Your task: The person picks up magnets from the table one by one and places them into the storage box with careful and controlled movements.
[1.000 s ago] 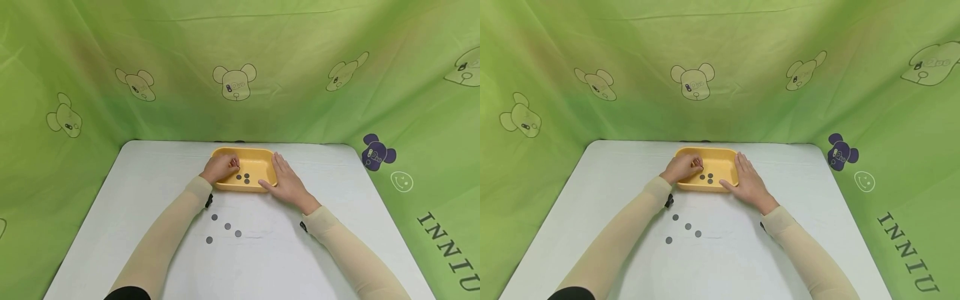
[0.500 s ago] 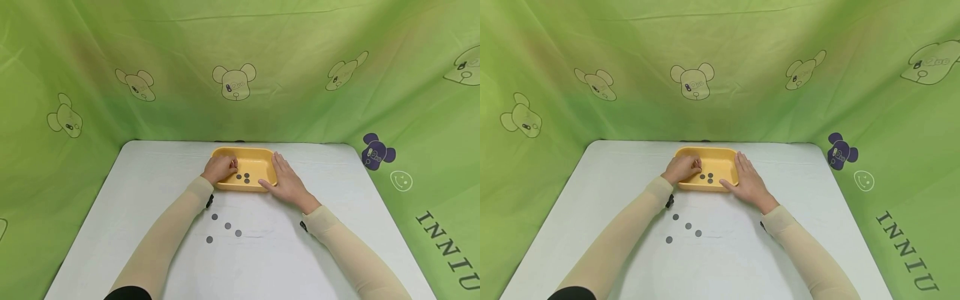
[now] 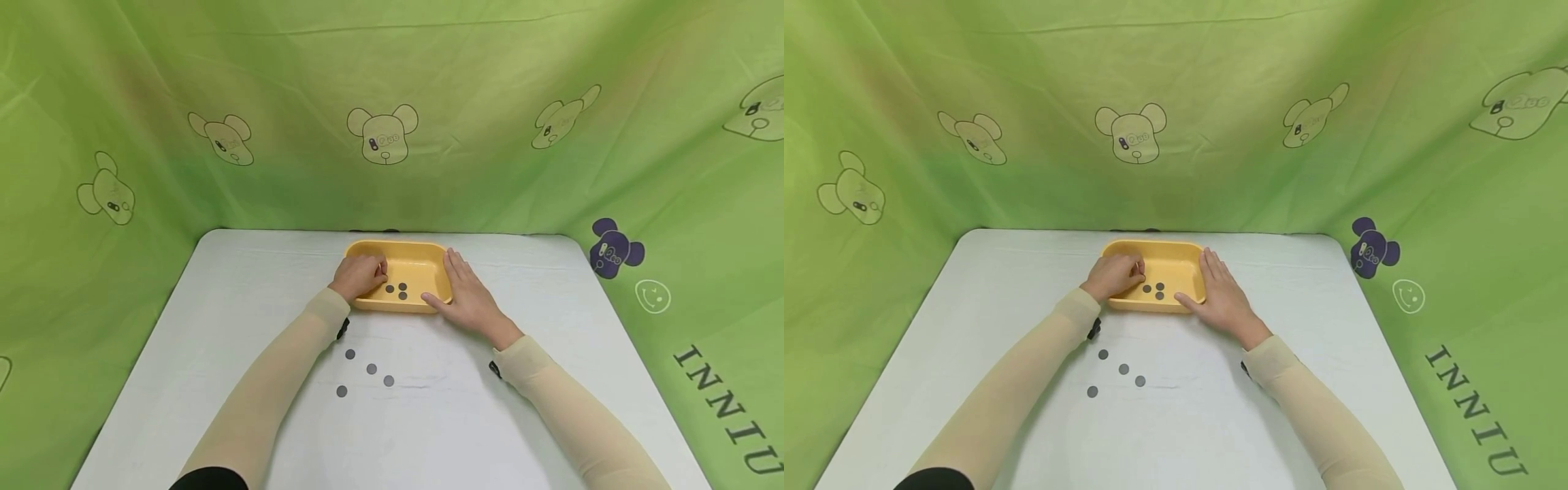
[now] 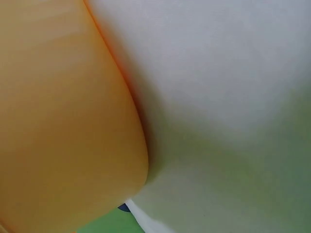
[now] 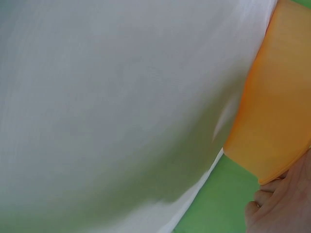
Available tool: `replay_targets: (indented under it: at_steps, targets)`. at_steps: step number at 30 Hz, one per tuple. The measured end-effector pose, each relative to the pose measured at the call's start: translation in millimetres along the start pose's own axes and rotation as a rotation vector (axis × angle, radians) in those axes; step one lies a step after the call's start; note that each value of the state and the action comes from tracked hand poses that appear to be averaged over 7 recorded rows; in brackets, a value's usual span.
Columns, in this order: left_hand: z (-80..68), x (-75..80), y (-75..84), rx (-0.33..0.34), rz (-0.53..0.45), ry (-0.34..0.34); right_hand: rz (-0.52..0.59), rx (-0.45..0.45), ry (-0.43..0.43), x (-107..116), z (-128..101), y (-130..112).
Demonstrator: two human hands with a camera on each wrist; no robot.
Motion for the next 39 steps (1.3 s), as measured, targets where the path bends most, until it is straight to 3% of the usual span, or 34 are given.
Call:
replay_targets:
  at_steps: [9,22,30,39]
  targets:
    - [-0.2,1.4,1.2,-0.016,-0.012,0.008,0.0,0.001,-0.008,2,-1,-1]
    - [-4.8,9.8,-1.4,-0.005,-0.235,0.04,-0.01,-0.007,-0.018,2,0,-1]
    - [-20.1,23.5,-7.7,-0.053,-0.285,0.085,-0.01,-0.002,-0.011,2,1,-3]
    - [-50.4,35.3,-18.8,-0.067,-0.295,0.113,-0.011,0.011,-0.006,2,2,-2]
Point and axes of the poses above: each hand's wrist, its own z-axis towards the middle knuckle, its own x-axis out of the back of the hand, y = z × x, the point moved 2 cm from there along z, towards the middle knuckle, and after that the axes turned 2 degrees about y, right-handed, at the moved point
